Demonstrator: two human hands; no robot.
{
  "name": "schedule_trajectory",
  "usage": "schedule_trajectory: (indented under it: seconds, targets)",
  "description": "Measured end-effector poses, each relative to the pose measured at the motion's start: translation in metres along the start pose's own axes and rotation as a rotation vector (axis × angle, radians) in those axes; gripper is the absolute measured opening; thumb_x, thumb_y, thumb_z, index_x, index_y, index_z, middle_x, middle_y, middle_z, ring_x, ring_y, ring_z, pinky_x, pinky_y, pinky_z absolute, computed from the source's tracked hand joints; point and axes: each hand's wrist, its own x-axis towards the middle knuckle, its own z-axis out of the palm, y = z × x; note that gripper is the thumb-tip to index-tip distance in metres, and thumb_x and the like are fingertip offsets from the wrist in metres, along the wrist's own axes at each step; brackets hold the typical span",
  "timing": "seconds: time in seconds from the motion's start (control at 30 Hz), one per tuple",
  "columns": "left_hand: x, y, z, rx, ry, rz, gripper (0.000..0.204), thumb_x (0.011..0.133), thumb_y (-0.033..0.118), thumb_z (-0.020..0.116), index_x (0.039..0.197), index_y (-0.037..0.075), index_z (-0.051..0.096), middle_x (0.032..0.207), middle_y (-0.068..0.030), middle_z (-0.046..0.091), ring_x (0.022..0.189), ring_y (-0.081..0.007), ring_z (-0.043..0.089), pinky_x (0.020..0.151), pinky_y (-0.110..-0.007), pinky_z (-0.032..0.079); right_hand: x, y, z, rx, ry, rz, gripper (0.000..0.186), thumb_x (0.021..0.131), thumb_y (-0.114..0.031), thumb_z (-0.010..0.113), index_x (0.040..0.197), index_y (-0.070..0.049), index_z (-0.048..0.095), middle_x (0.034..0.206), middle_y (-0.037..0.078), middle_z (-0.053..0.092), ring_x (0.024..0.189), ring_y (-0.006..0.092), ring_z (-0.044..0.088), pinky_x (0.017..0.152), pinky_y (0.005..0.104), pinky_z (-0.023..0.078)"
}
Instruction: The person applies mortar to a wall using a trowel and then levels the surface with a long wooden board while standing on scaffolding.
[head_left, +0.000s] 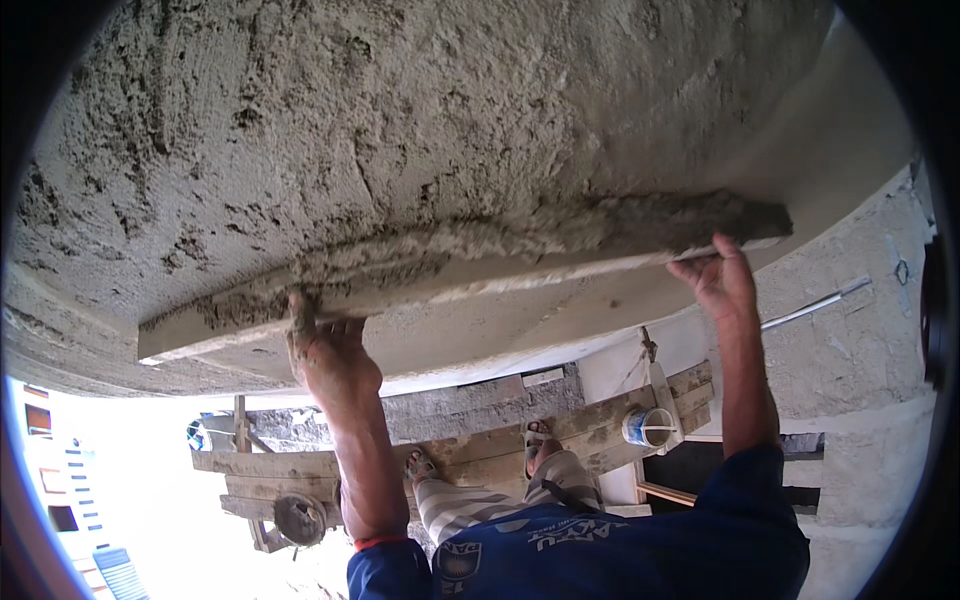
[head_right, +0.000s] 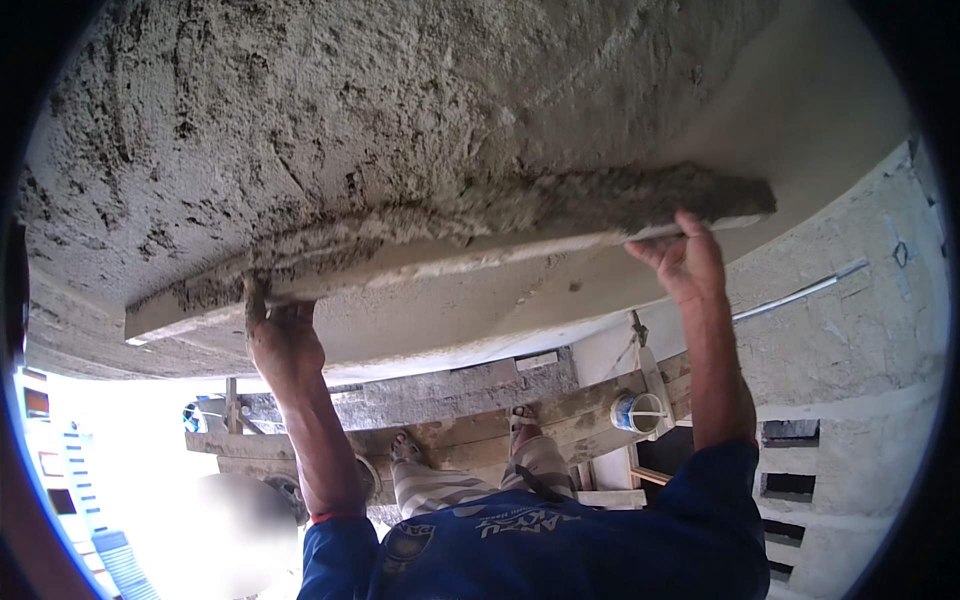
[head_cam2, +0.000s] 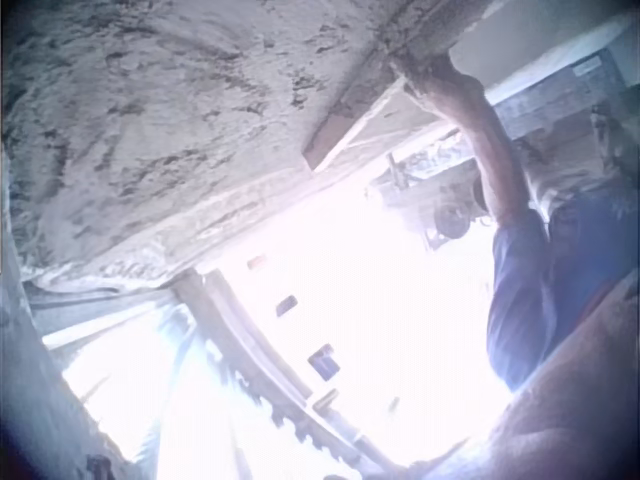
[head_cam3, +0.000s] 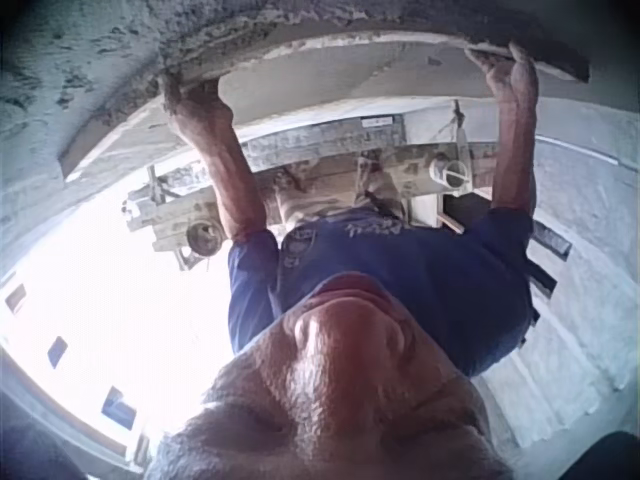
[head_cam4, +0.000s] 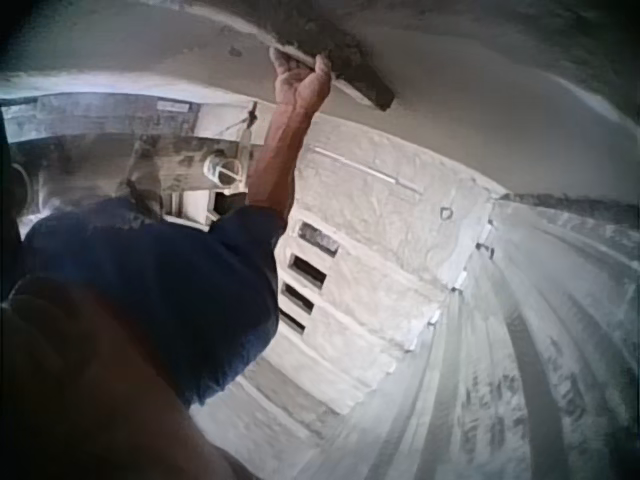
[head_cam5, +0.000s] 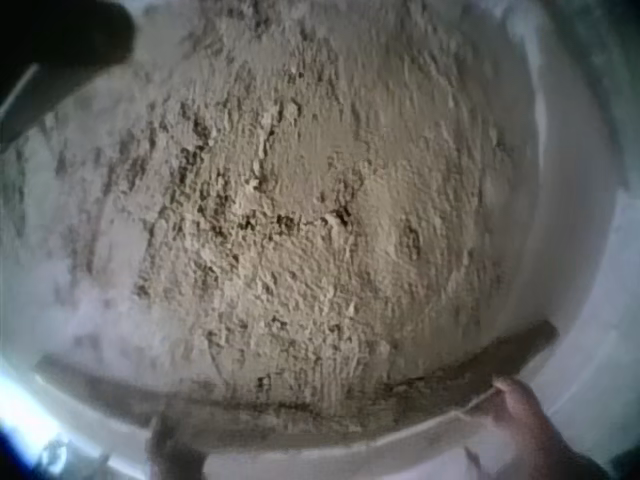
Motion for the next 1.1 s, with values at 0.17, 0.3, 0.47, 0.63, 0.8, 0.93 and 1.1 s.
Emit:
schedule_trajectory:
  seconds: [0.17, 0.3, 0.47, 0.63, 0.8, 0.93, 1.1]
  targets:
    - [-0.013, -0.001, 0.024, -0.083, -0.057, -0.054, 0.046, 0.097, 0.024, 0.05, 0.132, -0.003, 0.04, 0.127, -0.02, 0.046, 0.118, -0.0333, 0.047, 0.103, -0.049, 0.041, 0.006, -0.051, -0.015, -0.001, -0.322, -0.087, 0.037, 0.097, -0.025, 0.048, 0.127, -0.003, 0.044, 0.125, 0.021, 0.053, 0.113, 0.036, 0.056, 0.092, 0.0551, 0.049]
    - [-0.039, -0.004, 0.027, -0.097, -0.073, -0.002, 0.041, 0.096, 0.026, 0.052, 0.127, 0.0, 0.048, 0.129, -0.0174, 0.049, 0.113, -0.0285, 0.052, 0.094, -0.045, 0.047, -0.002, -0.047, -0.033, 0.01, -0.294, -0.092, 0.035, 0.096, -0.026, 0.05, 0.124, -0.004, 0.048, 0.12, 0.019, 0.058, 0.108, 0.0333, 0.059, 0.092, 0.0525, 0.05]
    - [-0.065, -0.025, -0.014, -0.027, 0.018, -0.002, 0.046, 0.097, 0.032, 0.049, 0.131, 0.002, 0.043, 0.13, -0.0155, 0.05, 0.119, -0.0289, 0.05, 0.101, -0.046, 0.041, -0.018, 0.0, -0.076, 0.069, -0.293, -0.076, 0.026, 0.095, -0.023, 0.049, 0.115, -0.007, 0.055, 0.101, 0.012, 0.066, 0.094, 0.0296, 0.064, 0.089, 0.056, 0.048]
    - [-0.085, -0.077, -0.115, -0.184, 0.081, 0.015, 0.043, 0.098, 0.028, 0.047, 0.132, 0.002, 0.043, 0.133, -0.0153, 0.05, 0.122, -0.0287, 0.047, 0.106, -0.045, 0.037, -0.018, 0.064, -0.136, 0.135, -0.351, 0.016, 0.023, 0.087, -0.017, 0.053, 0.107, -0.011, 0.06, 0.111, 0.009, 0.065, 0.1, 0.0291, 0.062, 0.086, 0.0602, 0.047]
    - [-0.121, -0.141, -0.203, -0.37, 0.307, -0.125, 0.037, 0.094, 0.029, 0.054, 0.123, 0.005, 0.052, 0.123, -0.0138, 0.057, 0.112, -0.028, 0.055, 0.097, -0.045, 0.044, -0.004, 0.093, -0.181, 0.079, -0.603, 0.054, 0.038, 0.087, -0.014, 0.054, 0.125, -0.009, 0.053, 0.131, 0.011, 0.054, 0.116, 0.0322, 0.055, 0.085, 0.0565, 0.052]
    - [-0.154, -0.17, -0.237, -0.454, 0.361, -0.14, 0.033, 0.093, 0.026, 0.057, 0.12, 0.007, 0.054, 0.119, -0.0125, 0.059, 0.107, -0.0301, 0.057, 0.096, -0.048, 0.043, 0.004, 0.101, -0.191, -0.027, -0.678, 0.104, 0.048, 0.085, -0.012, 0.059, 0.132, -0.009, 0.048, 0.138, 0.013, 0.046, 0.118, 0.0331, 0.052, 0.088, 0.0549, 0.053]
    - [-0.174, -0.199, -0.283, -0.486, 0.51, -0.173, 0.027, 0.092, 0.029, 0.059, 0.109, 0.008, 0.059, 0.107, -0.0116, 0.064, 0.1, -0.0306, 0.06, 0.089, -0.047, 0.047, 0.012, 0.105, -0.178, -0.172, -0.842, 0.105, 0.053, 0.086, -0.015, 0.06, 0.136, -0.008, 0.043, 0.138, 0.014, 0.045, 0.119, 0.0332, 0.051, 0.09, 0.0524, 0.053]
